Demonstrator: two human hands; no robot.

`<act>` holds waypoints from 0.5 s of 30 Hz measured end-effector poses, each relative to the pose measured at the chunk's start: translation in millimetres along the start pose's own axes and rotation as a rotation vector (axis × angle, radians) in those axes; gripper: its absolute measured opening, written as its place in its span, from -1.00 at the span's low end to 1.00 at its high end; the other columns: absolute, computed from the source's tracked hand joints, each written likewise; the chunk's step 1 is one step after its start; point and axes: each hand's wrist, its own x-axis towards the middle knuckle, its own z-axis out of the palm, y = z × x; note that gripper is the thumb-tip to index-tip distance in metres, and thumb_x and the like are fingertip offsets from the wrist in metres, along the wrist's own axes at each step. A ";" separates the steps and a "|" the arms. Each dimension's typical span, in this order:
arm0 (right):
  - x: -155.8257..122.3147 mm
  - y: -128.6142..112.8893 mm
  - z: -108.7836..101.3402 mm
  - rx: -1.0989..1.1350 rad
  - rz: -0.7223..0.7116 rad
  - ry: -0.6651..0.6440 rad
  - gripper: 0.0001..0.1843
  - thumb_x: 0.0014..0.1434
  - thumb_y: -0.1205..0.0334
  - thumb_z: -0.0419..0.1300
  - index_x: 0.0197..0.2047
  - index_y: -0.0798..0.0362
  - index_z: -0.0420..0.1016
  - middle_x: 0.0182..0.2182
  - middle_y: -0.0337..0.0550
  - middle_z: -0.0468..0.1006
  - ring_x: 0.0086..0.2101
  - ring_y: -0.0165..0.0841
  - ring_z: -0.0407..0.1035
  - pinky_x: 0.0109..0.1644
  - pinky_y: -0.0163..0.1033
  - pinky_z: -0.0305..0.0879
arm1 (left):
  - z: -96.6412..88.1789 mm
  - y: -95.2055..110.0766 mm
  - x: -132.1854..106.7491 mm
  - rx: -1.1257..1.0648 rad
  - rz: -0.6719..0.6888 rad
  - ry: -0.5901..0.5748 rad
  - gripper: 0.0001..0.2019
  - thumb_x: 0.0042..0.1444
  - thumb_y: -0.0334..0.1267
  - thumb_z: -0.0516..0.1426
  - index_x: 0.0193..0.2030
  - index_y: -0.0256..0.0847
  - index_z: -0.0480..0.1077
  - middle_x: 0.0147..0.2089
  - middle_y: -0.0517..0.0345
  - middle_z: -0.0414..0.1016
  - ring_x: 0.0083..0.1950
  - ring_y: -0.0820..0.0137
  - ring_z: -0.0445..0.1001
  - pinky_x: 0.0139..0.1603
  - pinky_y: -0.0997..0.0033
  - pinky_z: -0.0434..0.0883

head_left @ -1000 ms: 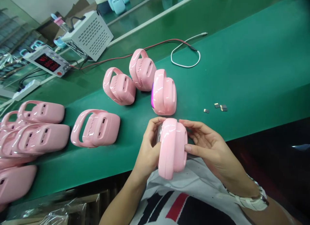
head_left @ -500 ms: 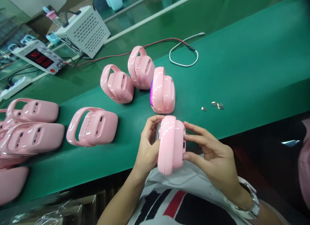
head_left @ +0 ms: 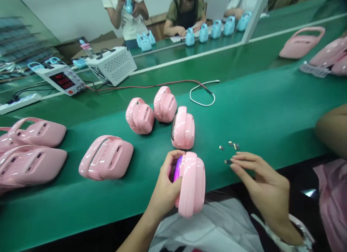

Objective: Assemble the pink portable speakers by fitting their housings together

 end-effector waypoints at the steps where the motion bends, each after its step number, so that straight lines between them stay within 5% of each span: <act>1: 12.1 10.8 -8.9 -0.105 -0.020 0.015 -0.91 0.16 0.22 0.34 -0.29 -0.21 0.64 -0.24 -0.17 0.61 -0.14 -0.11 0.49 0.03 0.09 0.37 | 0.1 0.2 0.4 -0.011 0.001 -0.015 -0.65 0.03 -0.23 0.21 -0.01 -0.07 0.32 0.06 0.16 0.44 0.06 0.27 0.41 0.08 0.37 0.33; 6: 65.2 38.1 -17.8 -0.355 -0.086 -0.092 -0.76 0.15 0.00 0.30 -0.17 -0.09 0.61 -0.13 -0.03 0.62 -0.10 0.01 0.49 -0.01 0.18 0.39 | 1.9 2.3 -0.2 -0.065 -0.002 -0.032 -0.63 -0.03 -0.29 0.19 -0.04 -0.09 0.29 0.05 0.14 0.42 0.09 0.23 0.38 0.13 0.31 0.29; 11: 85.0 1.7 44.5 -0.238 -0.438 -0.400 -0.62 0.33 0.11 0.13 0.17 -0.01 0.45 0.19 0.05 0.44 0.23 -0.07 0.26 0.27 0.16 0.25 | 2.9 -2.5 -2.5 -0.092 -0.014 -0.030 -0.64 -0.01 -0.23 0.14 -0.02 -0.12 0.30 0.05 0.09 0.40 0.13 0.15 0.36 0.23 0.18 0.26; 15: 95.1 -16.1 79.1 -0.254 -0.529 -0.509 -0.59 0.38 0.09 0.06 0.17 0.08 0.46 0.25 0.16 0.36 0.22 -0.04 0.26 0.26 0.16 0.28 | -5.7 -11.5 -14.2 -0.115 0.115 0.059 -0.55 0.03 -0.08 0.15 0.08 -0.08 0.32 0.23 0.00 0.34 0.35 -0.01 0.22 0.36 -0.03 0.15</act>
